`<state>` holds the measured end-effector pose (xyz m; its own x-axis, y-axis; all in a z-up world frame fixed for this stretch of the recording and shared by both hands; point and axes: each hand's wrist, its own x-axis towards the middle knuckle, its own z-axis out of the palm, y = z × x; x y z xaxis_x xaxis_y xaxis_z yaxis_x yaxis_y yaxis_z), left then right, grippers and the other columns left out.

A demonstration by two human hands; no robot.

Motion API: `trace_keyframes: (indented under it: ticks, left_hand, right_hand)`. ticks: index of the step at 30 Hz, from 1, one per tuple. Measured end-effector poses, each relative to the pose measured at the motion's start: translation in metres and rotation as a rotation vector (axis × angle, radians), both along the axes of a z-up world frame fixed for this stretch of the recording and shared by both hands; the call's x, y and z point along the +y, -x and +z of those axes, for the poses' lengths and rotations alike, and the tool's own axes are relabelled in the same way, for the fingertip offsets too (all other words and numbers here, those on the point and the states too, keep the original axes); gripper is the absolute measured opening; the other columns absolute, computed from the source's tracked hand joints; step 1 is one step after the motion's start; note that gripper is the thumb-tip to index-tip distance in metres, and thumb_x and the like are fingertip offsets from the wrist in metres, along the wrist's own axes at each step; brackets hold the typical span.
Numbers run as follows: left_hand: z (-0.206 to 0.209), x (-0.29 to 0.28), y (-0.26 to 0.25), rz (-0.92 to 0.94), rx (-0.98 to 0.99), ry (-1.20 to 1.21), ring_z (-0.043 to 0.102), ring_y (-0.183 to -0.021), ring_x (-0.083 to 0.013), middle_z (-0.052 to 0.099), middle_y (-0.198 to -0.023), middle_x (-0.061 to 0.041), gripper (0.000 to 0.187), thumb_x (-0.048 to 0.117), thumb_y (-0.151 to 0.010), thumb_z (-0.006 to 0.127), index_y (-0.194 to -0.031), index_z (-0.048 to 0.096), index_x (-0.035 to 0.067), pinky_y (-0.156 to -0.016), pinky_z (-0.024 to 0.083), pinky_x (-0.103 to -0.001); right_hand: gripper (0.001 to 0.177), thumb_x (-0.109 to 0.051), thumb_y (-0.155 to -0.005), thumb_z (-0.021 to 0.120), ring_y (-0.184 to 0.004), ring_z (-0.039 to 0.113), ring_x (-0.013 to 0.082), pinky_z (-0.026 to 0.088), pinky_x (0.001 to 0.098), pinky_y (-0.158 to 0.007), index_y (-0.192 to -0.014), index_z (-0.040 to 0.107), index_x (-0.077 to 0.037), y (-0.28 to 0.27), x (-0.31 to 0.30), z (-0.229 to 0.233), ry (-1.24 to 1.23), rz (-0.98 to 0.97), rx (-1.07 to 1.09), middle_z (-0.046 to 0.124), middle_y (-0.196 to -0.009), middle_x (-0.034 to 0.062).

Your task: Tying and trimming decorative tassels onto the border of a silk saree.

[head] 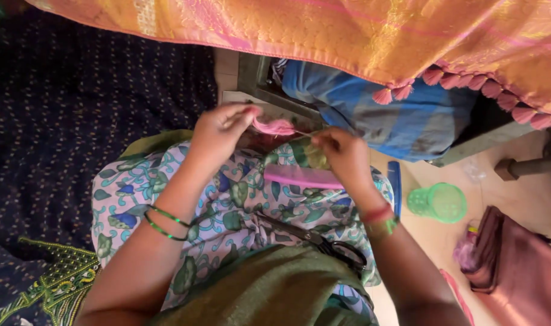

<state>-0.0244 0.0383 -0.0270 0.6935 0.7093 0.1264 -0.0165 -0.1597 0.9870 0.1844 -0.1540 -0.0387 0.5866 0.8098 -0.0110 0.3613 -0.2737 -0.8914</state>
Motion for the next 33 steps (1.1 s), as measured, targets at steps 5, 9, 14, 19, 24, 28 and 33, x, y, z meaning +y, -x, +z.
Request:
trace_keyframes:
  ticks: [5, 9, 14, 19, 24, 28, 33]
  left_hand:
    - [-0.053, -0.005, 0.004, 0.197, 0.235, -0.553, 0.072, -0.099, -0.0339, 0.073, -0.117, -0.020, 0.036, 0.019, -0.088, 0.076, -0.115, 0.073, -0.003, -0.088, 0.056, -0.036]
    - [-0.044, -0.017, 0.010, 0.049, 0.363, -0.464, 0.073, -0.103, -0.0294, 0.078, -0.117, -0.008, 0.031, 0.035, -0.091, 0.078, -0.095, 0.077, 0.004, -0.094, 0.057, -0.037]
    - [-0.002, -0.037, -0.009, -0.080, -0.101, -0.868, 0.064, -0.112, -0.0381, 0.071, -0.117, -0.018, 0.045, 0.029, -0.084, 0.076, -0.115, 0.071, -0.002, -0.100, 0.048, -0.048]
    - [-0.001, -0.053, -0.011, -0.183, 0.018, -0.795, 0.063, -0.103, -0.0368, 0.070, -0.102, -0.016, 0.024, 0.024, -0.096, 0.067, -0.104, 0.069, 0.001, -0.091, 0.046, -0.049]
    - [-0.013, -0.055, 0.003, -0.169, 0.094, -0.871, 0.065, -0.096, -0.0312, 0.069, -0.086, -0.012, 0.027, 0.029, -0.097, 0.063, -0.086, 0.067, 0.005, -0.091, 0.046, -0.049]
    - [-0.026, -0.051, 0.002, -0.173, 0.105, -0.819, 0.063, -0.094, -0.0328, 0.069, -0.087, -0.013, 0.025, 0.028, -0.098, 0.061, -0.091, 0.070, 0.006, -0.084, 0.045, -0.047]
    - [0.014, -0.068, -0.010, -0.160, 0.101, -0.886, 0.064, -0.097, -0.0302, 0.071, -0.091, -0.009, 0.026, 0.028, -0.099, 0.061, -0.087, 0.066, 0.006, -0.087, 0.045, -0.047]
  right_hand:
    - [0.005, -0.004, -0.085, 0.073, -0.076, 0.066, 0.0372, 0.053, 0.0467, -0.065, -0.086, 0.074, -0.009, -0.037, 0.022, -0.033, -0.064, -0.039, -0.850, 0.067, -0.093, 0.0153]
    - [0.007, -0.003, -0.082, 0.077, -0.089, 0.065, 0.0369, 0.054, 0.0472, -0.076, -0.088, 0.074, -0.006, -0.017, 0.031, -0.020, -0.169, 0.011, -0.842, 0.062, -0.096, 0.0156]
    - [0.014, -0.001, -0.078, 0.079, -0.090, 0.065, 0.0320, 0.054, 0.0412, -0.078, -0.090, 0.075, -0.005, 0.055, 0.028, 0.050, -0.314, 0.162, -0.639, 0.064, -0.097, 0.0126]
    - [0.009, -0.001, -0.088, 0.074, -0.092, 0.068, 0.0246, 0.057, 0.0340, -0.078, -0.094, 0.066, -0.001, 0.054, 0.004, 0.075, -0.389, 0.152, -0.286, 0.064, -0.100, 0.0111]
    - [0.004, -0.005, -0.108, 0.057, -0.097, 0.075, 0.0299, 0.057, 0.0431, -0.105, -0.107, 0.055, -0.004, 0.004, -0.053, 0.069, -0.671, -0.024, 0.352, 0.073, -0.091, 0.0129]
    - [0.008, -0.005, -0.114, 0.060, -0.099, 0.073, 0.0325, 0.055, 0.0514, -0.111, -0.115, 0.055, 0.001, -0.057, -0.096, 0.049, -0.662, -0.038, 0.331, 0.069, -0.098, 0.0134]
    - [0.033, -0.029, -0.106, 0.054, -0.119, 0.066, 0.0333, 0.050, 0.0524, -0.106, -0.133, 0.052, -0.011, -0.099, -0.097, 0.068, -0.732, -0.298, 0.623, 0.067, -0.128, 0.0133]
